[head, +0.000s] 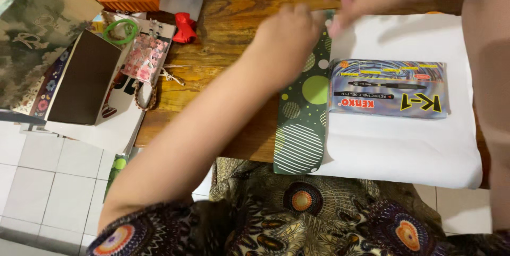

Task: The person wraps a small rectangular box with patterned green wrapping paper. They measure and cut the paper with scissors, fold the paper around the box, and secure the seams with clear adhesive tape.

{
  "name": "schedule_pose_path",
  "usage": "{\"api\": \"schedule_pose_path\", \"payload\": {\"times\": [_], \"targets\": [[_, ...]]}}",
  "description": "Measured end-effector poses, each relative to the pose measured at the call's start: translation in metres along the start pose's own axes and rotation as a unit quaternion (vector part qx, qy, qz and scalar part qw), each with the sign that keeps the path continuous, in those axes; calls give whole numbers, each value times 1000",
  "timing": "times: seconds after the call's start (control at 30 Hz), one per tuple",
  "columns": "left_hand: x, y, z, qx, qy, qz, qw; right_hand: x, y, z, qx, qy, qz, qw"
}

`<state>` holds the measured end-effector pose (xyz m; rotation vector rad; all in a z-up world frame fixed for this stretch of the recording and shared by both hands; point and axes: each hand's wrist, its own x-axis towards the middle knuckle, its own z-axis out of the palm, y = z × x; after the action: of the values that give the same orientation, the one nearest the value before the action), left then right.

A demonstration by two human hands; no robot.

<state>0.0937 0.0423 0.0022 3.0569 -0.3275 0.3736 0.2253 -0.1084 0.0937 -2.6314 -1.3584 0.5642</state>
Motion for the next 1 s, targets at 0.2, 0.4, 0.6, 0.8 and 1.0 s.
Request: {"api": "schedule_pose_path", "payload": {"times": [0.2,0.4,0.6,0.8,1.0], "targets": [[58,-43,23,-68,-79,-22,994,-69,-53,22,-241,-158,106,952],[55,-48,-6,-133,-190,-68,970,-79,-69,41,-248,-164,46,954],[20,-48,-53,-254,-217,-173,926,-75,-60,49,-272,-84,-25,958],[-44,-48,-80,-312,-62,-165,934,-74,-32,55,-314,64,-102,942],[-121,-26,-129,-408,54,-167,896,-66,-4,66,-313,157,-135,927]]}}
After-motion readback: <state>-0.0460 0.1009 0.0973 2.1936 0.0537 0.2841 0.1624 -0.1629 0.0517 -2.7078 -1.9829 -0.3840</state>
